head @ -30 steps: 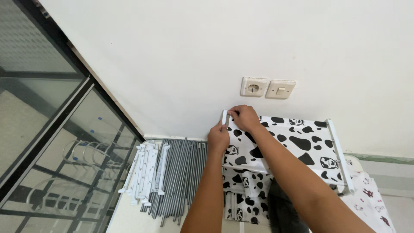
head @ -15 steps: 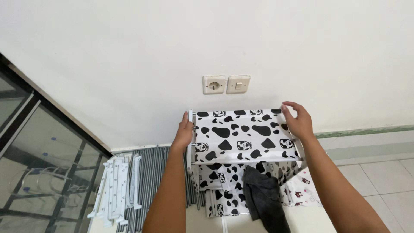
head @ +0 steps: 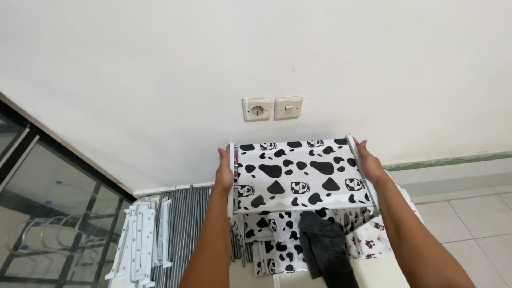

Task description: The person assembles a small metal shelf by attaching a cow-print fabric cover to the frame and securing it. They then wipe a metal rod with a dark cloth and place it on the table.

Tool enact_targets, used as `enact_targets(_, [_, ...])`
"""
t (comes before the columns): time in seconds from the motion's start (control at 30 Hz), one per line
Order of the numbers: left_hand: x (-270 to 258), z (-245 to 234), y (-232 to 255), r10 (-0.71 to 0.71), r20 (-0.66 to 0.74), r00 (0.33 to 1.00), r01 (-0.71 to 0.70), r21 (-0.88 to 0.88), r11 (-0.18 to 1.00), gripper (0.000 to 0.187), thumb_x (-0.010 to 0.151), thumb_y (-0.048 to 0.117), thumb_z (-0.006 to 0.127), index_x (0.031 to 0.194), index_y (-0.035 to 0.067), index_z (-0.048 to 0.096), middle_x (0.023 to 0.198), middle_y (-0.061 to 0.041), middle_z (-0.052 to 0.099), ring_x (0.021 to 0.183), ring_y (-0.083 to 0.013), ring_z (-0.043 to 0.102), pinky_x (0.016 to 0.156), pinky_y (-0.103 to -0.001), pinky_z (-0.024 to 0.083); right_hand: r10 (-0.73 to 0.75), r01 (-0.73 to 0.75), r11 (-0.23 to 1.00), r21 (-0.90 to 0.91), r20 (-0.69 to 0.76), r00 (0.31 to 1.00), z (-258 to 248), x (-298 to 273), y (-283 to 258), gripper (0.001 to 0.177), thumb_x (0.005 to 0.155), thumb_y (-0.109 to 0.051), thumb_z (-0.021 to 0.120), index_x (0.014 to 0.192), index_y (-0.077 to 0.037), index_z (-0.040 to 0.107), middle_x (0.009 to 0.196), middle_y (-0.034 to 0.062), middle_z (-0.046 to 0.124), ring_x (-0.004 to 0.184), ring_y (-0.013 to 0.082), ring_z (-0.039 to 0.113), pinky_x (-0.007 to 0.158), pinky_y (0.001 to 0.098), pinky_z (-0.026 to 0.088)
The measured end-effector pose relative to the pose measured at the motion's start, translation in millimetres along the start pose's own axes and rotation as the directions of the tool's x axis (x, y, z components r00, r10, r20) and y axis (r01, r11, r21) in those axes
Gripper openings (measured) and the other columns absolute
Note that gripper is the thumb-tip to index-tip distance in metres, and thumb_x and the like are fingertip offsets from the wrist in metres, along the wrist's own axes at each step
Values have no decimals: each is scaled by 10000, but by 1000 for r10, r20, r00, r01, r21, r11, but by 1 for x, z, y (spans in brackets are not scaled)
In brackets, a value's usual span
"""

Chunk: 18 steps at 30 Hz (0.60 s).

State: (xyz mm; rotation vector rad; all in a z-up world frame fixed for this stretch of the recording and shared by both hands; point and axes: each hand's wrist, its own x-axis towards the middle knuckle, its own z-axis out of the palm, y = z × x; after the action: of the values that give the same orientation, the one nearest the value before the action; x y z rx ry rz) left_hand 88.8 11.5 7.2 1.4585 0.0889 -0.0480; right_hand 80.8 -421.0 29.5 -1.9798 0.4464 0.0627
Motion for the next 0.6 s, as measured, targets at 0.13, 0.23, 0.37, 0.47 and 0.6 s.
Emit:
enact_targets(0.13, [-1,5,3,-48,14,999,48,15,999,876,926,755,143,1629,247,263,1604,-60,414,1449,-246,408,1142,-445,370,-14,15,999,-45,10,1000,-1,-6,-5,633,1035,-631,167,1546,-380,444,1558,129,482,1460,281,419,1192,365,304])
enact_targets(0.23, [2,5,-1,-54,48,997,56,-44,997,834,949,732,177,1627,248,217,1658,-42,314,1509,-245,315,1182,-472,319,12,-13,1000,6,42,999,1,-9,-9,624,1027,-617,176,1559,-395,413,1559,134,487,1450,282,446,1189,370,317])
enact_targets(0.37, [9,9,-2,-12,44,999,12,3,1000,818,971,697,182,1622,207,252,1647,-75,345,1504,-259,325,1189,-430,297,-31,33,997,-67,17,999,-2,-11,-12,603,1042,-585,191,1563,-383,420,1581,134,441,1474,280,370,1201,367,266])
enact_targets(0.47, [6,7,2,102,41,994,-108,197,975,820,1019,673,194,1618,118,273,1650,-117,344,1516,-257,303,1219,-367,243,-5,5,999,40,8,1000,1,-13,-11,545,1061,-510,285,1547,-326,446,1585,108,454,1460,249,419,1187,347,308])
enact_targets(0.6, [-9,7,13,-68,-50,996,77,206,976,788,1077,628,225,1513,10,447,1518,-276,476,1395,-396,403,1135,-439,340,-109,103,984,142,34,993,1,-10,-8,510,1060,-428,359,1528,-265,478,1589,93,471,1460,229,432,1181,315,303])
